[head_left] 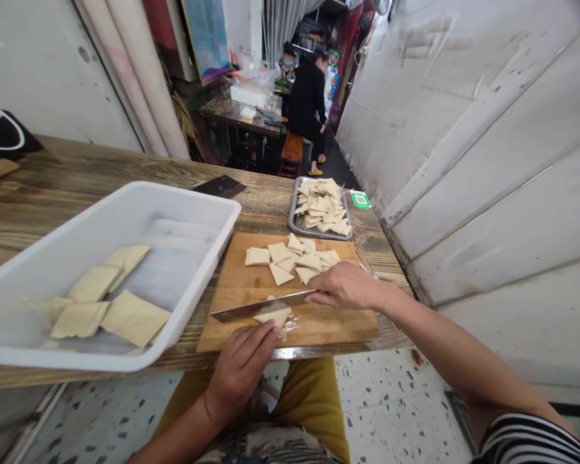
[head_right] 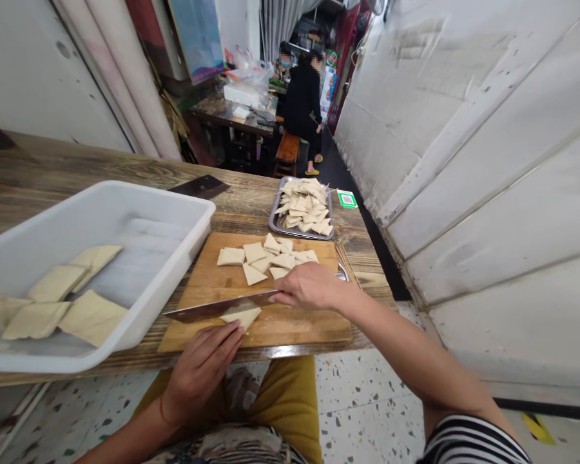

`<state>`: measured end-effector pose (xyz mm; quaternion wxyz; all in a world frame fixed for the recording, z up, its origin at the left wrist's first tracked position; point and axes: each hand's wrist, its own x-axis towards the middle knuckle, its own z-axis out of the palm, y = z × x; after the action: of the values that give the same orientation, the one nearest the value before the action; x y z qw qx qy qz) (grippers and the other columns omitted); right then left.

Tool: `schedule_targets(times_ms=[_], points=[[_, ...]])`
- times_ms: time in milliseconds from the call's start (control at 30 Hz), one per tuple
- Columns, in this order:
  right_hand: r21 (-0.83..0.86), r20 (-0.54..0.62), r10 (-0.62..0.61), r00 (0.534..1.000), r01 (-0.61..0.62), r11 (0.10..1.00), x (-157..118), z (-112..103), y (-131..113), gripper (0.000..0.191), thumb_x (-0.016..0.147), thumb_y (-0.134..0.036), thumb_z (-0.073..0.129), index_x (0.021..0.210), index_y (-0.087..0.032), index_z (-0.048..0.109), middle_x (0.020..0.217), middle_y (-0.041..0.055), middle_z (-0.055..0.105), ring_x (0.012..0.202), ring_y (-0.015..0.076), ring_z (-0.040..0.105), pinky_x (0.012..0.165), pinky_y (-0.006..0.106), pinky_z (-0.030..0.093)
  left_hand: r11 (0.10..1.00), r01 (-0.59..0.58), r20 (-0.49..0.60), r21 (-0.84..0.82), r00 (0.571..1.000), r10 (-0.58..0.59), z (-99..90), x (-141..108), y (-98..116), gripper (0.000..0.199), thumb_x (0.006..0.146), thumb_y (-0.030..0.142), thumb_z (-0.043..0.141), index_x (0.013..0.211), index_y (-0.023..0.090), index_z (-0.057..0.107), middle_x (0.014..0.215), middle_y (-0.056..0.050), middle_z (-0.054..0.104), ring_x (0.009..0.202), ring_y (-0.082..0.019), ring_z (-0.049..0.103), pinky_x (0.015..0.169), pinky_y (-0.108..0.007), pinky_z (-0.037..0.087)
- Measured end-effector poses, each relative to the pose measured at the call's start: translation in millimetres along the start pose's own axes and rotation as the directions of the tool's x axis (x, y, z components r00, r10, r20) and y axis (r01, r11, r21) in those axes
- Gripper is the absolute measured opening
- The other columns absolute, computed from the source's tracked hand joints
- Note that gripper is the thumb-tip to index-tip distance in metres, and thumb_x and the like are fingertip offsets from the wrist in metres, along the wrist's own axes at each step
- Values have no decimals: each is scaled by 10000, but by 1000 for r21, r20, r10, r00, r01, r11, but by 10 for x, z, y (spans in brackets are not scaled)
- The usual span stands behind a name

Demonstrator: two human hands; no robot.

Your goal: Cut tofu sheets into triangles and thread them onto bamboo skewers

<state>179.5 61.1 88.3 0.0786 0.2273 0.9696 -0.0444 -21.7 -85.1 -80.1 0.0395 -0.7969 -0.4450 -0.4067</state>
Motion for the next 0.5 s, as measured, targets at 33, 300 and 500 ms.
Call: schedule_targets(times_ms=[33,300,500], points=[[-6,-1,-4,1000,4,1000,5,-5,0,327,911,-421,438,776,-194,630,611,4,612,511,103,458,477,233,167,1000,-2,0,3,1000,2,-4,6,2,455,818,103,524,1266,160,464,1158,-153,600,1049,-230,558,872,-412,450],[-5,43,18,999,-18,1000,18,-41,-23,313,905,-421,455,781,-197,634,637,15,632,533,115,489,486,234,192,1000,-9,3,-13,1000,9,-2,2,2,490,807,88,539,1284,159,448,1168,-157,589,1053,-237,547,868,-416,446],[-8,60,14,998,-14,1000,15,-18,-16,316,912,-424,448,797,-189,627,670,25,652,551,114,515,500,227,216,1000,-7,16,-5,1000,7,-16,6,0,478,816,92,527,1283,154,450,1177,-155,585,1052,-232,548,880,-412,441]])
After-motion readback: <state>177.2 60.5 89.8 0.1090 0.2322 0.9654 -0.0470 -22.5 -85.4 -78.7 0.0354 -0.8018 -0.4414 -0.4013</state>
